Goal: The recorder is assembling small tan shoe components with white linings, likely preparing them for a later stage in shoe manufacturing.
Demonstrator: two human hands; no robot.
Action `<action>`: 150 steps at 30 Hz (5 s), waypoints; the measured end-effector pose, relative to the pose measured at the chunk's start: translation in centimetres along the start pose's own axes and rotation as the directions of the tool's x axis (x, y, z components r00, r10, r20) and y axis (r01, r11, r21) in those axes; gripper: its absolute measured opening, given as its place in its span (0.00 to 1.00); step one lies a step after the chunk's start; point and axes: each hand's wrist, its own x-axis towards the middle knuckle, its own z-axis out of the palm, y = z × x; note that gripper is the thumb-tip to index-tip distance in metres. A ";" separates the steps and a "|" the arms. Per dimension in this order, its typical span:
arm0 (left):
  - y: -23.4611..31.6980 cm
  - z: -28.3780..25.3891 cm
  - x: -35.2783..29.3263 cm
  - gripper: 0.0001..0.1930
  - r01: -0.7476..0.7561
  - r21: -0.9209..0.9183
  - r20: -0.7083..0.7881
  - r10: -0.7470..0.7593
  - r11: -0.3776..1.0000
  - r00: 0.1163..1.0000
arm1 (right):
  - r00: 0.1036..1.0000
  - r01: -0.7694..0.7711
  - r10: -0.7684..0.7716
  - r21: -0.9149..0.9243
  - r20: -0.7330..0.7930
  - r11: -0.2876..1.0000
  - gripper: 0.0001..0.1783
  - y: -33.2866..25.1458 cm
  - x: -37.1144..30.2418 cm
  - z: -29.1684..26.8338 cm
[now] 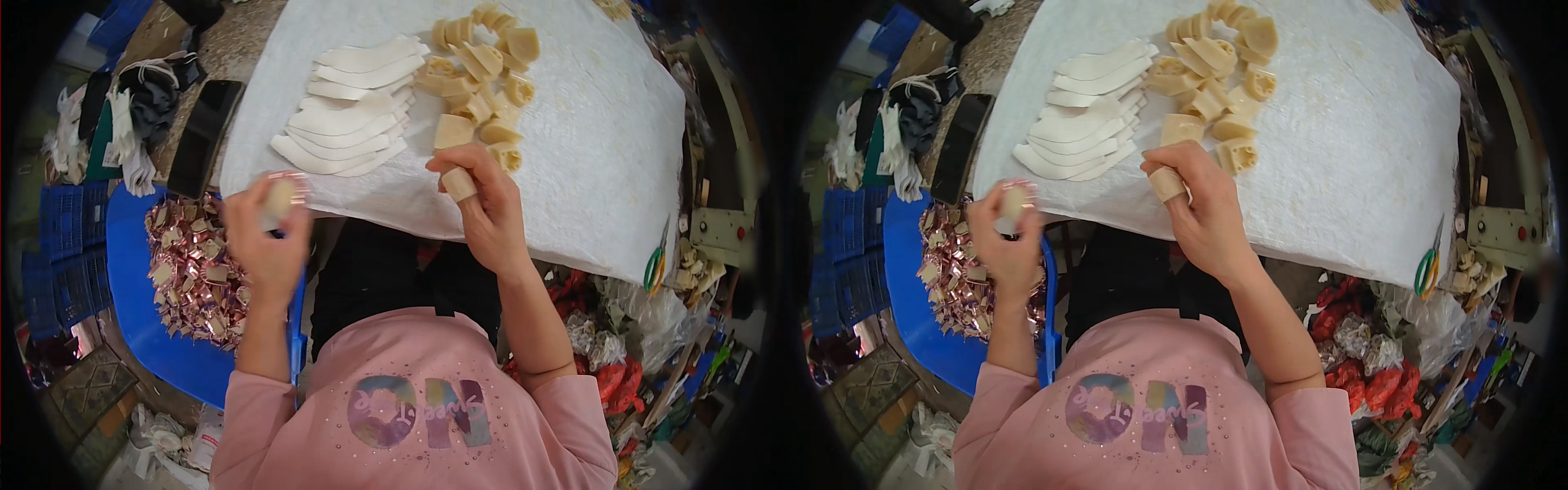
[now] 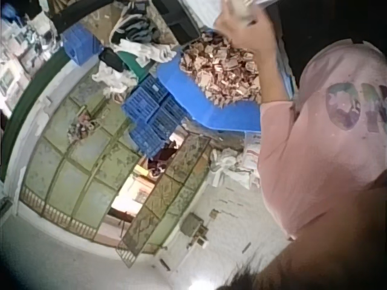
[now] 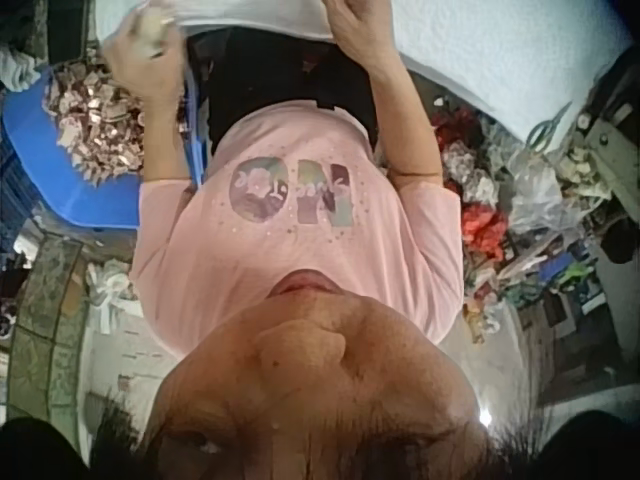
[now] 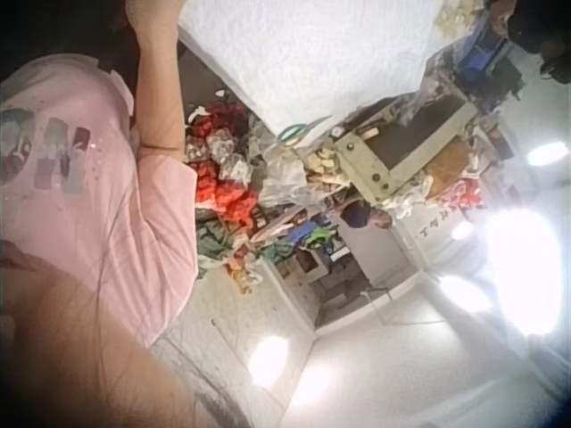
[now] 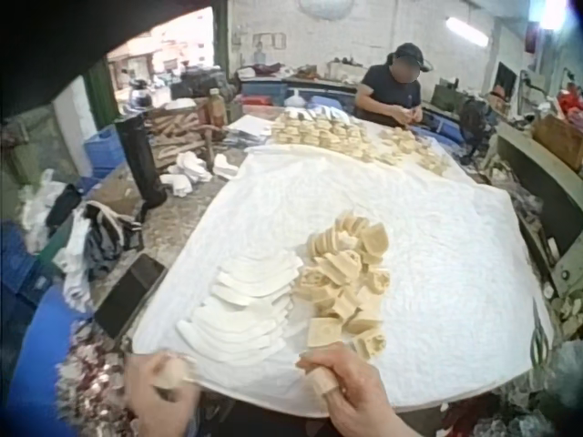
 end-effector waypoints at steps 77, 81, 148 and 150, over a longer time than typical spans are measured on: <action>8.7 5.0 0.1 0.19 0.763 -0.623 0.782 -0.167 -0.170 0.601 | 0.990 -0.047 -0.089 -0.861 -0.107 0.507 0.20 1.7 -2.7 -6.5; 8.7 5.0 -0.1 0.20 0.755 -0.631 0.775 -0.144 -0.176 0.615 | 0.984 0.013 -0.161 -0.876 -0.074 0.481 0.20 2.7 -3.1 -7.0; 9.7 3.8 0.0 0.10 0.244 -0.694 0.442 0.133 0.677 0.887 | 0.966 0.218 -0.256 -0.467 -0.018 0.857 0.18 -1.3 -3.9 -2.6; 9.0 4.5 -0.4 0.11 0.331 -0.745 0.463 0.093 0.579 0.881 | 0.970 0.215 -0.243 -0.397 -0.020 0.892 0.19 -1.4 -4.0 -2.6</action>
